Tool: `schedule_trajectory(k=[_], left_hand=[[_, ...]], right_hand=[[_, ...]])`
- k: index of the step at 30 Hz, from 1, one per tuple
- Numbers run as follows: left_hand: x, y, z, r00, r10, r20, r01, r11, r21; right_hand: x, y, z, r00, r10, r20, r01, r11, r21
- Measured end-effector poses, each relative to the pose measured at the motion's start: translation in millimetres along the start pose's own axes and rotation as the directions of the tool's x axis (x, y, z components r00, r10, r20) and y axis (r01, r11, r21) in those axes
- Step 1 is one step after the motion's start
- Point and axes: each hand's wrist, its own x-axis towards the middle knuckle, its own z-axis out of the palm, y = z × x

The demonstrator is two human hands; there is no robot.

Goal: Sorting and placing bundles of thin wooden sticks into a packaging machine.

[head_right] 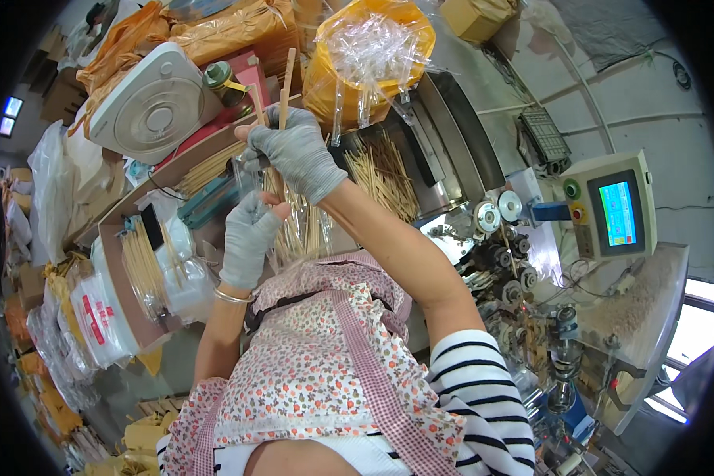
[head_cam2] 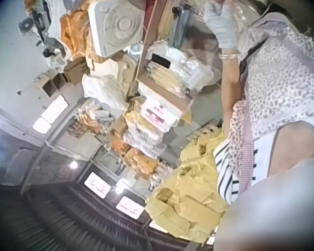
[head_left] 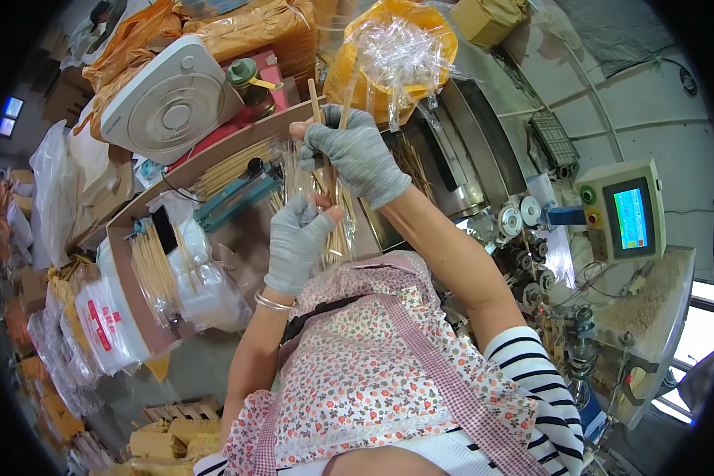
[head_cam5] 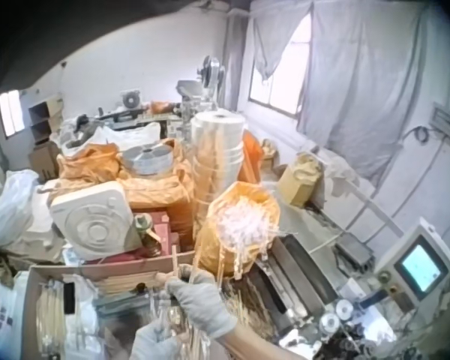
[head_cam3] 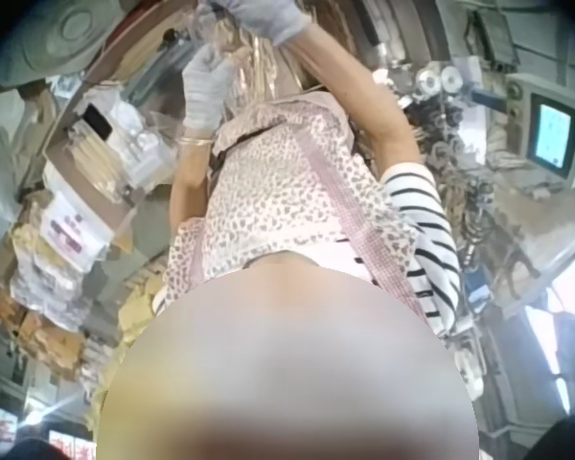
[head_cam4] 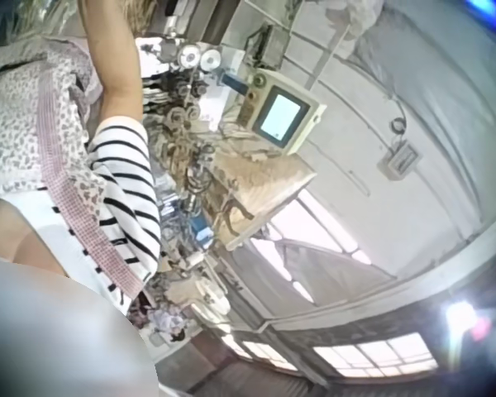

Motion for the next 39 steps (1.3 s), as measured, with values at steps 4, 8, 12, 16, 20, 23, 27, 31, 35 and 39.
schedule_trajectory(k=[4, 8, 12, 16, 20, 23, 27, 31, 35, 39], left_hand=[[6, -3, 3, 0.998, 0.016, -0.064, -0.015, 1.0, 0.008], [8, -2, 0, 0.994, 0.086, -0.073, -0.063, 0.958, 0.281], [11, 5, -6, 0.999, 0.02, -0.049, -0.016, 0.997, 0.081], [17, 14, -28, 0.99, -0.059, 0.129, 0.065, 0.997, -0.041], [22, 16, -37, 0.983, -0.139, 0.122, 0.166, 0.956, -0.244], [25, 13, -50, 0.975, -0.14, 0.174, 0.19, 0.929, -0.319], [28, 31, -53, 0.974, -0.186, 0.131, 0.222, 0.905, -0.362], [45, 23, -62, 0.976, -0.2, 0.089, 0.219, 0.879, -0.423], [59, 17, -60, 0.962, -0.211, 0.173, 0.268, 0.846, -0.46], [74, 6, -63, 0.941, -0.145, 0.307, 0.29, 0.813, -0.505]], right_hand=[[6, 10, 0, 0.998, -0.025, -0.057, 0.021, 0.997, -0.073], [9, 11, 4, 0.998, 0.01, -0.061, -0.007, 0.999, 0.045], [13, 1, -2, 0.999, 0.04, 0.035, -0.041, 0.999, 0.022], [17, -8, -18, 0.995, -0.056, 0.087, 0.062, 0.995, -0.072], [19, -7, -49, 0.993, 0.108, 0.047, -0.109, 0.994, 0.028], [15, 7, -85, 0.972, 0.233, 0.044, -0.232, 0.972, -0.028], [-25, 69, -127, 0.869, 0.441, 0.226, -0.104, 0.608, -0.787], [-62, 120, -122, 0.694, 0.701, 0.165, -0.161, 0.375, -0.913], [-64, 118, -118, 0.714, 0.697, 0.063, -0.225, 0.313, -0.923], [-71, 118, -124, 0.783, 0.619, -0.059, -0.454, 0.504, -0.735]])
